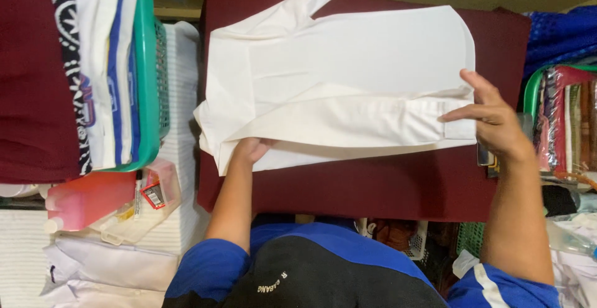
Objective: Ironing and folding a white collared shirt on a table.
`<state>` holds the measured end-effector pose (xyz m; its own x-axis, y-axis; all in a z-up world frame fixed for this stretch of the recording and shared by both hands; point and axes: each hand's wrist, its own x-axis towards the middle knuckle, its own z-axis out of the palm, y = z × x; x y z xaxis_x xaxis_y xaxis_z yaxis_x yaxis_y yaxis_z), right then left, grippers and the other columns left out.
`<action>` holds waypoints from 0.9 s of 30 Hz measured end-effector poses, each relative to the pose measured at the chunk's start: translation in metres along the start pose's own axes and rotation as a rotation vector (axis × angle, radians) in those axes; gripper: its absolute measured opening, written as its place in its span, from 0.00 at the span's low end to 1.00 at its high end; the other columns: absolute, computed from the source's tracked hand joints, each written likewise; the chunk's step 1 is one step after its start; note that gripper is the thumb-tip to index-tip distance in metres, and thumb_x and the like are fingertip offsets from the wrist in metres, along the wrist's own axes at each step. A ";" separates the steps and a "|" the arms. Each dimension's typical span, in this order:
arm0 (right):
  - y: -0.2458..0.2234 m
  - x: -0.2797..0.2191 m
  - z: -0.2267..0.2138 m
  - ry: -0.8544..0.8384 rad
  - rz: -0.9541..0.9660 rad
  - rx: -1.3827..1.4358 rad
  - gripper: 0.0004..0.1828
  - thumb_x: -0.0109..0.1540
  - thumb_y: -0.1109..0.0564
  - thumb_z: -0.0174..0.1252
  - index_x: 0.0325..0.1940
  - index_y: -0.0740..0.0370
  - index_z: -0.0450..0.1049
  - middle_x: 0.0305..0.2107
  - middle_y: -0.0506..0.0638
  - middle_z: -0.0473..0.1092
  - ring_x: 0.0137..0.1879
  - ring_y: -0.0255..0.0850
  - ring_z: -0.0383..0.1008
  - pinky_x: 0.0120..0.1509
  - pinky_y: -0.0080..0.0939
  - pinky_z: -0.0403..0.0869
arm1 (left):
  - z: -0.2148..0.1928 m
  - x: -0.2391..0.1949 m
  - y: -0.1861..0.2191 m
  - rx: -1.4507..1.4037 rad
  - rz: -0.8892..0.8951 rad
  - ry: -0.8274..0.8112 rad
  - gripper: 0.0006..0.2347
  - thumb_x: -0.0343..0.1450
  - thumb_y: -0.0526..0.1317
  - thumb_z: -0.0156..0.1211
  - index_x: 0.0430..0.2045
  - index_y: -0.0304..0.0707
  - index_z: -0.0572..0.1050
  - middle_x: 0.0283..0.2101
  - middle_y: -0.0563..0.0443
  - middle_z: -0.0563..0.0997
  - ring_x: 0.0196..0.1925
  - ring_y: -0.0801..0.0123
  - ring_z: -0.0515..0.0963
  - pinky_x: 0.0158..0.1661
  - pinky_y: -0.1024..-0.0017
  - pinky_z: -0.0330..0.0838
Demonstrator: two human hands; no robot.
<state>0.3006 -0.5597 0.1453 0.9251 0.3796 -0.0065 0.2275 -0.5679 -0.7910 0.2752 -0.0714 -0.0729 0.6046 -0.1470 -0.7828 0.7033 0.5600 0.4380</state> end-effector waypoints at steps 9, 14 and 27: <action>0.100 -0.033 0.042 0.135 0.390 0.094 0.36 0.40 0.82 0.39 0.37 0.54 0.81 0.75 0.53 0.55 0.81 0.51 0.53 0.84 0.52 0.55 | -0.095 -0.019 -0.045 -0.310 0.177 -0.454 0.39 0.57 0.24 0.61 0.67 0.33 0.56 0.70 0.38 0.65 0.72 0.48 0.64 0.69 0.43 0.55; 0.126 -0.051 0.058 0.267 0.426 0.241 0.26 0.55 0.79 0.42 0.34 0.56 0.81 0.78 0.50 0.54 0.81 0.49 0.54 0.83 0.49 0.53 | -0.090 -0.047 -0.038 -0.468 0.158 -0.270 0.33 0.70 0.44 0.63 0.69 0.31 0.56 0.70 0.34 0.64 0.71 0.41 0.63 0.69 0.43 0.53; 0.107 -0.021 0.105 0.333 1.146 0.071 0.27 0.63 0.50 0.65 0.59 0.64 0.62 0.53 0.64 0.67 0.56 0.48 0.70 0.57 0.43 0.72 | -0.084 -0.049 -0.045 -0.318 0.249 0.033 0.31 0.76 0.56 0.47 0.67 0.27 0.57 0.71 0.32 0.62 0.72 0.45 0.63 0.69 0.49 0.59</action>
<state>0.2734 -0.5518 -0.0039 0.6146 -0.5354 -0.5793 -0.7888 -0.4071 -0.4605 0.1826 -0.0205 -0.0913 0.7260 0.0480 -0.6861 0.3829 0.8004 0.4612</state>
